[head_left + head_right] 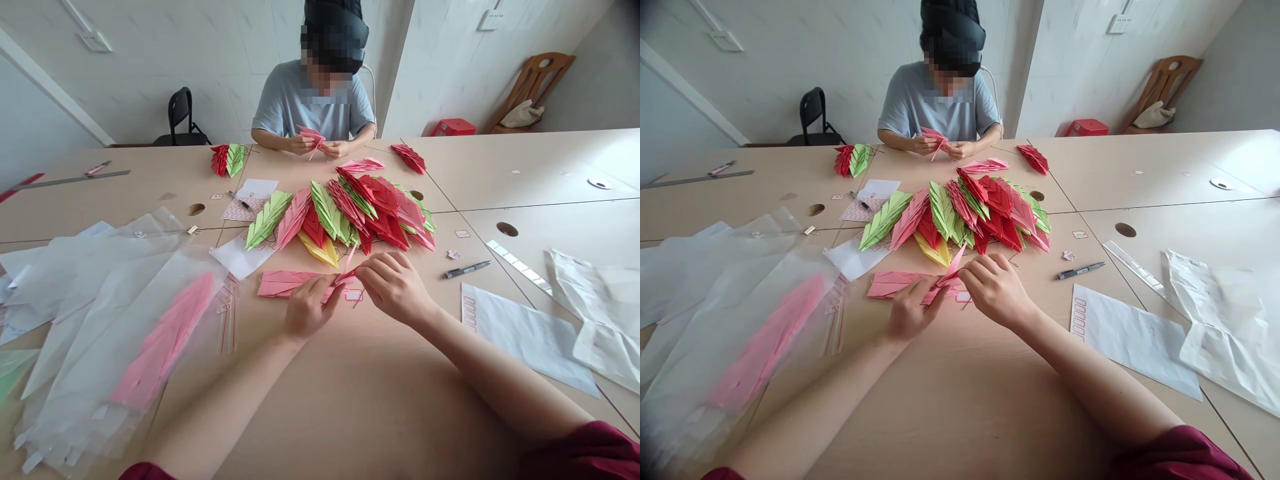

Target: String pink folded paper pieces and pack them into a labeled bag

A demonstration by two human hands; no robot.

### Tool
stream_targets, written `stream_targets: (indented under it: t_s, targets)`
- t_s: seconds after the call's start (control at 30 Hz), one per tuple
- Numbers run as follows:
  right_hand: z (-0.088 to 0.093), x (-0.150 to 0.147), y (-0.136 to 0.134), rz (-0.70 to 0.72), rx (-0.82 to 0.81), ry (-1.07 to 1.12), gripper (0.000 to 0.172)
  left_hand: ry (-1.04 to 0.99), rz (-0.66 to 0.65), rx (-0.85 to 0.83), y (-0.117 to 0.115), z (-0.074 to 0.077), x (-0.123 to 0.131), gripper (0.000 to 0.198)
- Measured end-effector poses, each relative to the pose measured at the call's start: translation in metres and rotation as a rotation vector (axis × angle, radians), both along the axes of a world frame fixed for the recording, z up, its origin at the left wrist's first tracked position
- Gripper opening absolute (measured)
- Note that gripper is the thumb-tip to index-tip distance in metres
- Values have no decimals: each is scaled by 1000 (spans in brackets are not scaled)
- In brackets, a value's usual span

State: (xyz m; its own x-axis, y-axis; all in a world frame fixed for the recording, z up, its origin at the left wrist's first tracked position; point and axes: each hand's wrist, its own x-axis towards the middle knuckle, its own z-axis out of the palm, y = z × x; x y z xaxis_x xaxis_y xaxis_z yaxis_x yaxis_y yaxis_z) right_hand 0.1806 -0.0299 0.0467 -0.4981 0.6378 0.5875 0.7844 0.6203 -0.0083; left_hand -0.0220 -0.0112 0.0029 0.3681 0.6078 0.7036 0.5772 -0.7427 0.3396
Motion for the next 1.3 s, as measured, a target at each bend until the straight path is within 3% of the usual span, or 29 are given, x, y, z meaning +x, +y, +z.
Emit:
stream_targets:
  t_s: [0.27, 0.47, 0.63, 0.8, 1.0, 1.13, 1.23, 1.3]
  targets:
    - [-4, -12, -5, 40, -102, 12, 11, 133, -46, 74, -3, 1, 0, 11]
    - [-7, -15, -7, 48, -31, -78, 16, 144, -77, 56, -4, 6, 3, 5]
    - [-8, -18, -8, 38, -58, -109, 18, 204, -77, 143, -4, 13, 4, 21]
    - [-6, -20, -9, -7, -164, -18, 17, 244, -110, 158, -3, 12, 3, 24]
    - [-10, -16, -5, -9, -151, 31, 15, 239, -102, 186, -1, 11, 2, 22]
    - [-8, -5, 2, -83, -170, 36, 14, 258, -101, 209, -3, 11, -1, 22]
    - [-4, 5, 7, -152, -211, 128, 12, 200, -75, 155, -5, 10, -3, 17]
    - [0, 9, 8, -125, -307, 246, 10, 115, -36, 77, -4, 9, -4, 15]
